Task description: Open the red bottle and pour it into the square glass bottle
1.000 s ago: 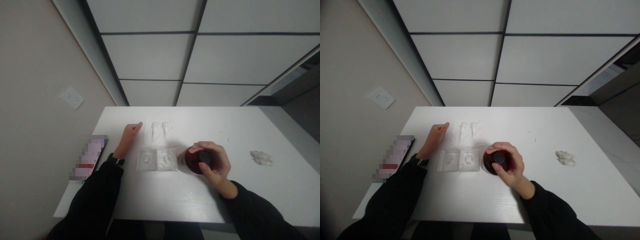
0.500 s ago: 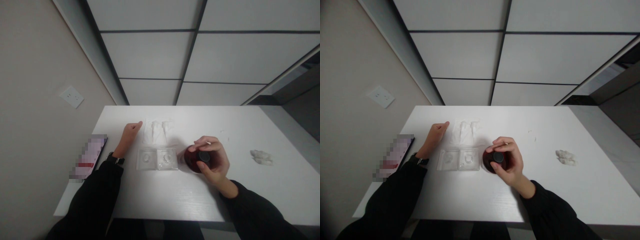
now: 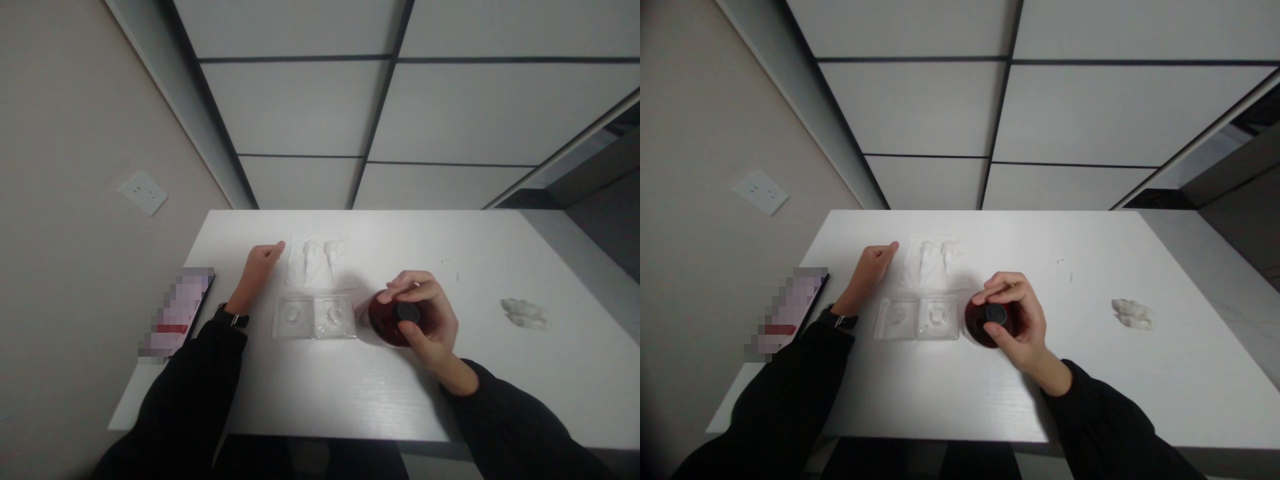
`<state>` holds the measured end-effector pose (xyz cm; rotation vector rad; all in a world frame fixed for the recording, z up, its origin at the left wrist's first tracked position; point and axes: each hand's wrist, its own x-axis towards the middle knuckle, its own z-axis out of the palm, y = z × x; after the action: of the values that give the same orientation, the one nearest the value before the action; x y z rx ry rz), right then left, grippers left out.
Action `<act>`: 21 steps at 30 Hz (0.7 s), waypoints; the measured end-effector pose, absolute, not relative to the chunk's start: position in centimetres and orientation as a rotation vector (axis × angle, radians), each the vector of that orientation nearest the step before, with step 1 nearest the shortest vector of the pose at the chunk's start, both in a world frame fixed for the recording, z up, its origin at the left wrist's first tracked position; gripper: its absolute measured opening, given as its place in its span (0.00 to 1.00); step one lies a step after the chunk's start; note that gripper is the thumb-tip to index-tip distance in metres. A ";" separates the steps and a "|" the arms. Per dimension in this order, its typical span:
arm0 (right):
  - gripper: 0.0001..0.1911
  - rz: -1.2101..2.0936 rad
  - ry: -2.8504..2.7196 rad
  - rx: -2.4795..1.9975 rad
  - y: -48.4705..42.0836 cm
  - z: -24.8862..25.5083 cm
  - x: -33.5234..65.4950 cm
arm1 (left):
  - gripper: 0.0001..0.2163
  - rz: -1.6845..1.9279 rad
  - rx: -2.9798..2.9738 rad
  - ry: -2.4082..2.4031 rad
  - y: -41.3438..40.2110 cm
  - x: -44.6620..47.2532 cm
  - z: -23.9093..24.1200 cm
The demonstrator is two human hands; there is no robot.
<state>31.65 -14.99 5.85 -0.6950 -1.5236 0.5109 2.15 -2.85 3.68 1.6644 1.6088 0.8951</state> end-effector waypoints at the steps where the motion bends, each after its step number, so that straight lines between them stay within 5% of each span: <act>1: 0.14 0.499 -1.537 -0.701 -15.0 5.9 31.6 | 0.22 0.893 1.664 1.610 -2.8 2.1 3.7; 4: 0.19 0.459 -1.649 -0.743 -15.2 6.2 31.9 | 0.22 0.894 1.666 1.612 -2.8 2.1 3.6; 21: 0.09 0.609 -1.487 -0.733 -15.0 5.6 31.7 | 0.19 1.047 1.804 1.505 -2.7 2.2 3.3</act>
<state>31.65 -15.01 5.62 -0.7329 -1.4873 0.6090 2.16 -2.70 3.26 1.8042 1.5050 1.0466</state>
